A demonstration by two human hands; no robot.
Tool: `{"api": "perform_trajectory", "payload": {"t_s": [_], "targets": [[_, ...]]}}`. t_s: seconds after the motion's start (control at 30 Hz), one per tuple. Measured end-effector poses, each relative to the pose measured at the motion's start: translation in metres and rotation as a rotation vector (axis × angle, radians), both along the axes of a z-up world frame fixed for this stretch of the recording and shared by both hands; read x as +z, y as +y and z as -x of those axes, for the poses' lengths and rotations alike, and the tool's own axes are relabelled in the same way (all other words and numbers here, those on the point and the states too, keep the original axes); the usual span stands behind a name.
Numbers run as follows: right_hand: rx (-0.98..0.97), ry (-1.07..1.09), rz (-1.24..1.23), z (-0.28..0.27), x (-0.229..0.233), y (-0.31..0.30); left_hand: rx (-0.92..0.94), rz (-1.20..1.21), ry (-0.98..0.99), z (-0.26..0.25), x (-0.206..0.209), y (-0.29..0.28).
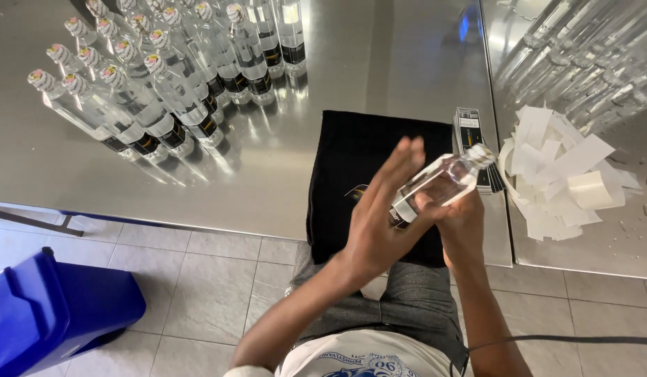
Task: Manually applying adhesive labels to clear plastic bottles on a stainless steel workbench.
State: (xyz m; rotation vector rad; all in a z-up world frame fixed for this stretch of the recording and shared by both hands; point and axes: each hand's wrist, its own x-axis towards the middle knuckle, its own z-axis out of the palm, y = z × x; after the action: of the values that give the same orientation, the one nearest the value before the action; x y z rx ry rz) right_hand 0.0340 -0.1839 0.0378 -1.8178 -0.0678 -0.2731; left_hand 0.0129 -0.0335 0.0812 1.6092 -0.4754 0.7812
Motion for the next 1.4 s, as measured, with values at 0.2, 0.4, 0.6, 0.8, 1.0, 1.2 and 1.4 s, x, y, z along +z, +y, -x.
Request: {"api": "perform_trajectory", "payload": {"t_s": [0.2,0.4,0.6,0.8,1.0,1.2,1.4], "targets": [[-0.101,0.012,-0.425,0.015,0.024,0.003,0.201,-0.456,-0.184,0.040,-0.078,0.001],[-0.238,-0.089,-0.281,0.045,0.020,0.009,0.418,-0.571,-0.245,0.034,-0.100,-0.008],[-0.293,-0.194,-0.205,0.067,0.002,0.011,0.490,-0.570,-0.178,0.039,-0.131,-0.022],[-0.012,-0.421,-0.132,0.083,0.022,0.021,0.448,-0.469,-0.119,0.031,-0.113,-0.005],[0.123,-0.454,-0.028,0.078,0.004,-0.001,0.387,-0.400,-0.222,0.027,-0.110,0.008],[0.285,-0.581,0.059,0.078,0.002,-0.011,0.302,-0.393,-0.251,0.028,-0.111,0.015],[0.382,-0.619,-0.003,0.085,-0.006,-0.012,0.235,-0.366,-0.260,0.028,-0.105,0.021]]}}
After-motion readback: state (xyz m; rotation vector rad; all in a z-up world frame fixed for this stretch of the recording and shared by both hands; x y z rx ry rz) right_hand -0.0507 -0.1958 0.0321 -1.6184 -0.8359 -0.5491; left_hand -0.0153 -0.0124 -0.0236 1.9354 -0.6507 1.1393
